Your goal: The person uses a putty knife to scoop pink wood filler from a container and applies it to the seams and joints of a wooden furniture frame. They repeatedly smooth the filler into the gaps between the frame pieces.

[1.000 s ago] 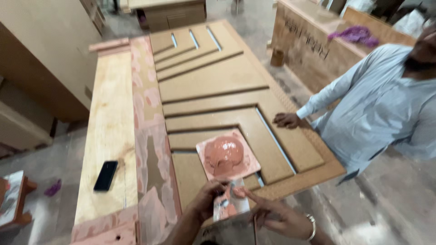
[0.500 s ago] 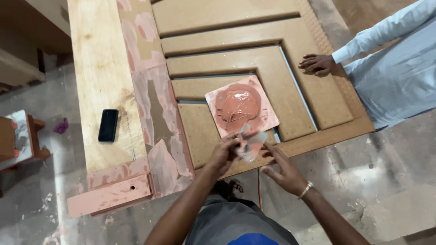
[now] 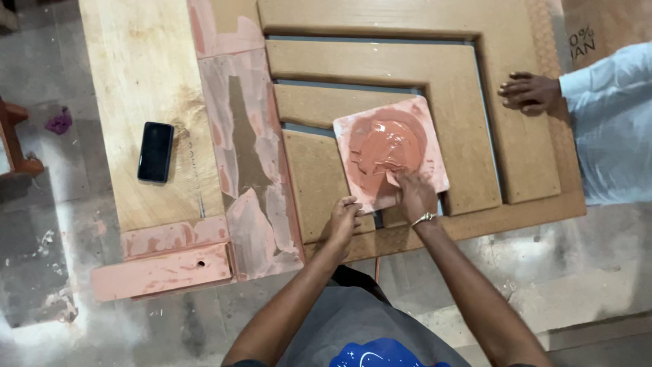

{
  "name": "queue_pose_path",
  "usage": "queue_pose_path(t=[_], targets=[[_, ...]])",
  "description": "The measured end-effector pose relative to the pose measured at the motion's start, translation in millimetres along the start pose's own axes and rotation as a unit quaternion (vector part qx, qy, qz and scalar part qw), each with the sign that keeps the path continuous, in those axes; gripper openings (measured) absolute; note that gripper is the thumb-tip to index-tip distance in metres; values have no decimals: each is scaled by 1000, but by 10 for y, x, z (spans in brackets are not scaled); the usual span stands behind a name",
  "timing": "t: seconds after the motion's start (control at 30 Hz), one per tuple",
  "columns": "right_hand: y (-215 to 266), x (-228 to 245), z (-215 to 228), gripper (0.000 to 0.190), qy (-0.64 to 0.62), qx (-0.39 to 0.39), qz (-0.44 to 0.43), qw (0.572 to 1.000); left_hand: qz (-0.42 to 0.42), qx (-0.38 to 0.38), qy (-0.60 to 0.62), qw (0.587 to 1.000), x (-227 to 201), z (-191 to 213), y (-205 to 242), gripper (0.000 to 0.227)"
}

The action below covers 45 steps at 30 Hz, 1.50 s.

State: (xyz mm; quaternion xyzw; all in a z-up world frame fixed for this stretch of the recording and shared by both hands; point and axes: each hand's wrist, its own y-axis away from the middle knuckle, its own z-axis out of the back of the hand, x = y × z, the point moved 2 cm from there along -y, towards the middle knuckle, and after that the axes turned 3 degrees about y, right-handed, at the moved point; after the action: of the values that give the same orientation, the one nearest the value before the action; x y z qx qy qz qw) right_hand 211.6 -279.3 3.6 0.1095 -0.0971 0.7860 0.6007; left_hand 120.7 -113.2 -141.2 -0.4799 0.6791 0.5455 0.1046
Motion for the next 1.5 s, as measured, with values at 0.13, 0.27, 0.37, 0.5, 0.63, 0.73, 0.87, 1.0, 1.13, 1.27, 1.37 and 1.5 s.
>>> queue_pose_path(t=[0.13, 0.27, 0.37, 0.5, 0.63, 0.73, 0.87, 1.0, 1.13, 1.27, 1.37, 1.5], targets=[[196, 256, -177, 36, -26, 22, 88, 996, -48, -48, -21, 997, -54, 231, -242, 24], [-166, 173, -58, 38, -5, 84, 150, 985, -64, -62, 4, 996, -126, 181, -310, 24], [-368, 211, -94, 40, -11, 23, 151, 988, -9, -63, -12, 998, -305, 138, -261, 24], [-124, 295, -191, 33, -20, 108, 153, 982, -27, -52, -25, 998, -510, 163, -271, 29], [-236, 171, 52, 34, -12, 45, 107, 993, -59, -36, 8, 998, -439, 225, -309, 32], [-135, 299, -94, 49, 87, -78, 148, 982, -34, -36, 6, 999, -383, 223, -312, 32], [203, 336, -247, 38, 64, 70, 150, 984, -32, -45, -36, 998, -441, 232, -214, 32], [33, -55, -81, 38, 48, 20, 84, 995, -15, -33, -52, 998, -502, 200, -232, 29], [164, 264, -235, 28, -35, -30, 60, 997, -8, -22, -39, 999, -485, 192, -166, 30], [-80, 513, -150, 38, 3, 61, 112, 992, -13, -29, -46, 998, -499, 175, -232, 31], [-321, 590, -68, 38, -21, -16, 149, 989, -35, -20, -7, 999, -341, 216, -363, 31], [-274, 616, -180, 25, 26, 123, 128, 984, -77, -14, -19, 997, -271, 322, -571, 29]])
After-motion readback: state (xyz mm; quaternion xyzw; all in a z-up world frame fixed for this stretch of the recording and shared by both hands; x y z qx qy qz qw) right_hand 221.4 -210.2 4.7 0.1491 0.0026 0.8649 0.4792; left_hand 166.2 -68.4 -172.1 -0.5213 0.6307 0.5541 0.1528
